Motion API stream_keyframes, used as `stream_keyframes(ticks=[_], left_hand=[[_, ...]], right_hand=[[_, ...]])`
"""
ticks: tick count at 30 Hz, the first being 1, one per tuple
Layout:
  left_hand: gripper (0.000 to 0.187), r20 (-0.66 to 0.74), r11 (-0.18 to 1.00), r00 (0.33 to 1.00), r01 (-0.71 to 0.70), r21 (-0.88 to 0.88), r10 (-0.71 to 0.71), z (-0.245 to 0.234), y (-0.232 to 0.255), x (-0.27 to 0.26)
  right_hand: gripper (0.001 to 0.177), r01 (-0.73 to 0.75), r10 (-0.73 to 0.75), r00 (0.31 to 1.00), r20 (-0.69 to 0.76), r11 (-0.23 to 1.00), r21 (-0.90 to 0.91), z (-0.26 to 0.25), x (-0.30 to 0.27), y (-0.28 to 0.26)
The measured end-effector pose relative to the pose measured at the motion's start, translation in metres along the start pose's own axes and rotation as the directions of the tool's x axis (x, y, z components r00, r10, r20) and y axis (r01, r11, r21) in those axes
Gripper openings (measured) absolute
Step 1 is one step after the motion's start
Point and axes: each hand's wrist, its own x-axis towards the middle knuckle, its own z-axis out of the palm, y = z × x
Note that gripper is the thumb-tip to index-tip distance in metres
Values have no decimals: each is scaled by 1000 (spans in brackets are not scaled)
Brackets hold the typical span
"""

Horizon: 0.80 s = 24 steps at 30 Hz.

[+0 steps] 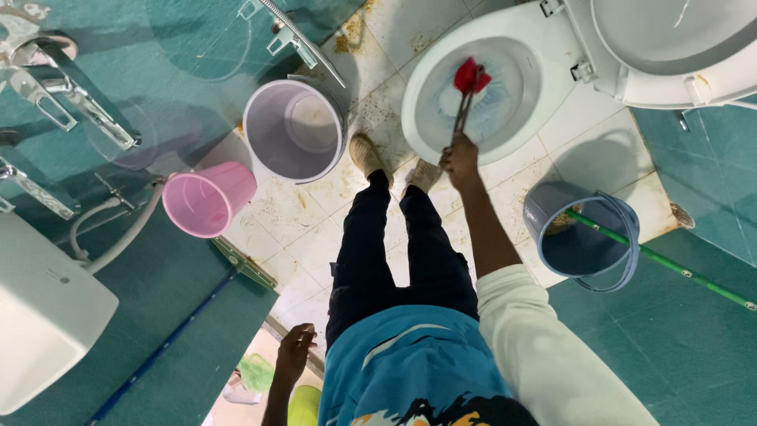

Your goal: The person pours liquid from a blue bottle into the toilet bowl and scrubs the interior with a red brush before rinsing the brush and bowl with a bidet sprayer.

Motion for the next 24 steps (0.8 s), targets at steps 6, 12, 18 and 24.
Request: stream_keyframes(ticks=[6, 12, 18, 24], left_hand=[[23, 79, 904, 901, -426, -28, 427, 76, 81, 152], [46, 389, 974, 896, -225, -17, 214, 277, 223, 305], [59, 384, 890, 907, -313, 333, 175, 385, 312, 345], [41, 321, 840, 932, -307, 449, 169, 405, 265, 356]], right_hand=[[47, -31, -5, 998, -69, 861, -507, 17, -91, 52], [45, -76, -33, 980, -195, 848, -524, 28, -96, 27], [36, 137, -191, 979, -71, 876, -463, 32, -73, 32], [30, 117, -179, 982, -58, 821, -559, 9, -83, 61]])
